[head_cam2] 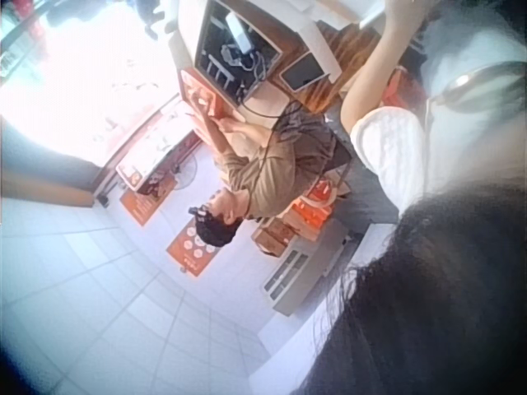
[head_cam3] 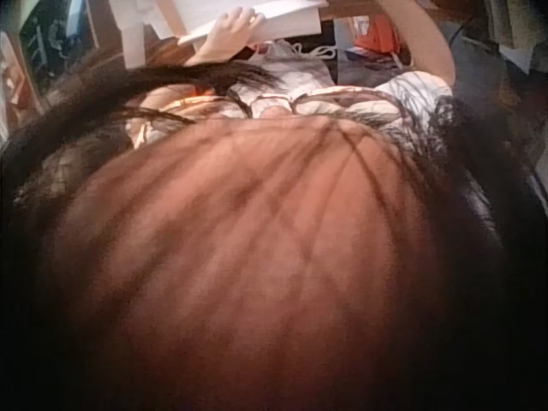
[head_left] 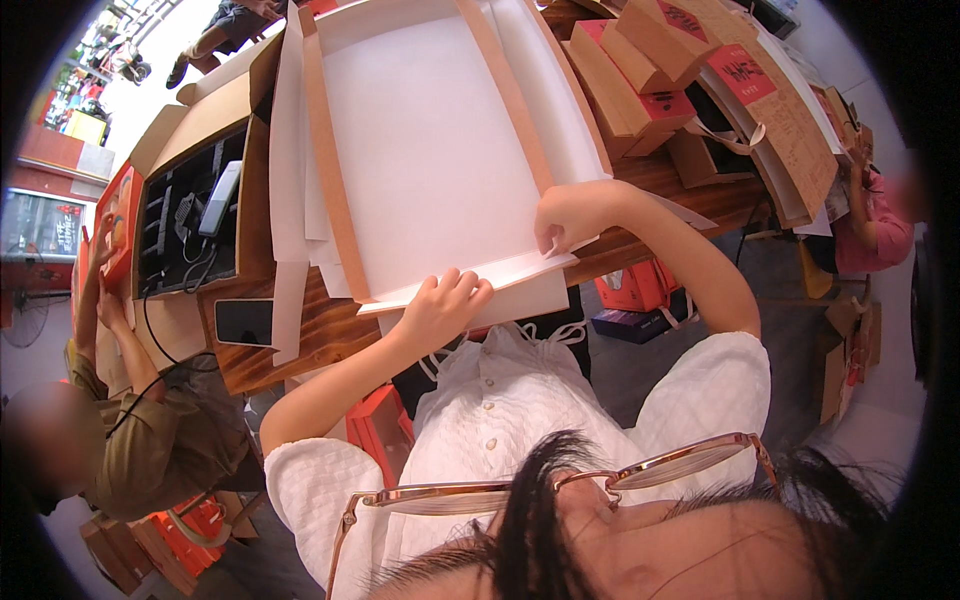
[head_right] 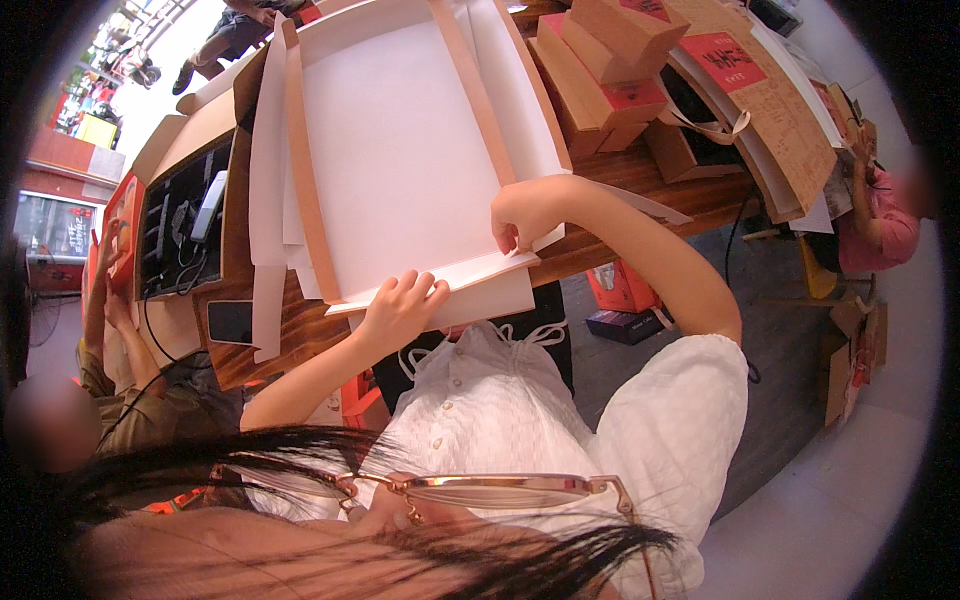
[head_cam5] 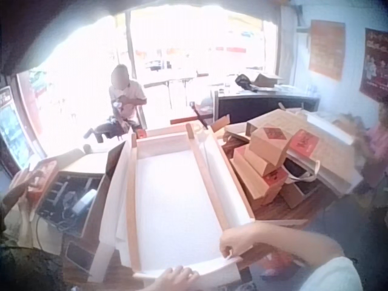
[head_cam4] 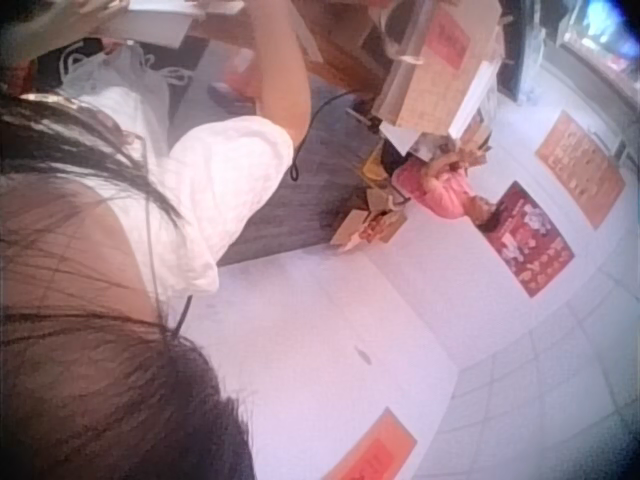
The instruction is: The person assembles a white cardboard insert by folding the side flaps and tucking in the edges.
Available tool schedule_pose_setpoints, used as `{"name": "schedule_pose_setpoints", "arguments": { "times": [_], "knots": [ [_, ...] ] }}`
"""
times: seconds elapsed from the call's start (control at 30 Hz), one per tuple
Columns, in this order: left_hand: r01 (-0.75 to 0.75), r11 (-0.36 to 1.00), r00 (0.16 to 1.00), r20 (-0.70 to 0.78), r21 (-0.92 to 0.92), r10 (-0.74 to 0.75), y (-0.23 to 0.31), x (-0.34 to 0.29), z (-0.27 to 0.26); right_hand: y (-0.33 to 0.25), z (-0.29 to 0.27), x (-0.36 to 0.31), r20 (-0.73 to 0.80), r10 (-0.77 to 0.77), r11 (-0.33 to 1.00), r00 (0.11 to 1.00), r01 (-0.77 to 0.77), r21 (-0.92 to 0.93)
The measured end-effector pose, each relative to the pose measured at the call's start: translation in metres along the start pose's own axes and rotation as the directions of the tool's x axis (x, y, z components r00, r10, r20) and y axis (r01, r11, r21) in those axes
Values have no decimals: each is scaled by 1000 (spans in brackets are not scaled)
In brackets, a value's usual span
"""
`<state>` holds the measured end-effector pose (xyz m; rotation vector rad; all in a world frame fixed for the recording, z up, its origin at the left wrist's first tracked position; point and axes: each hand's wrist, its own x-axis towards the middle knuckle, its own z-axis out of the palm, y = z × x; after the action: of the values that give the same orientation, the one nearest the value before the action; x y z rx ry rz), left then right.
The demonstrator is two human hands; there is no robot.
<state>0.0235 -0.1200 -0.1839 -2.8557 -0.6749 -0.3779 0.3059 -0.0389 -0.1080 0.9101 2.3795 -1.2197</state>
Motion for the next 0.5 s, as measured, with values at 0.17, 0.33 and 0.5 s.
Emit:
{"name": "schedule_pose_setpoints", "arguments": {
  "times": [0.17, 0.33, 0.5],
  "knots": [
    [11, 1000, 1000, 2, 2, -11, 0, 0, 0, -6, -1, -3, -12, 63, 998, 998, -63, 7],
    [19, 1000, 1000, 13, 10, -20, 0, 0, -1, -7, 3, -9, -190, 80, 985, 979, -107, -135],
    [41, 999, 999, 8, -6, -41, 1, 0, 1, -3, 5, -13, -235, 43, 987, 971, -77, -139]
  ]
}}
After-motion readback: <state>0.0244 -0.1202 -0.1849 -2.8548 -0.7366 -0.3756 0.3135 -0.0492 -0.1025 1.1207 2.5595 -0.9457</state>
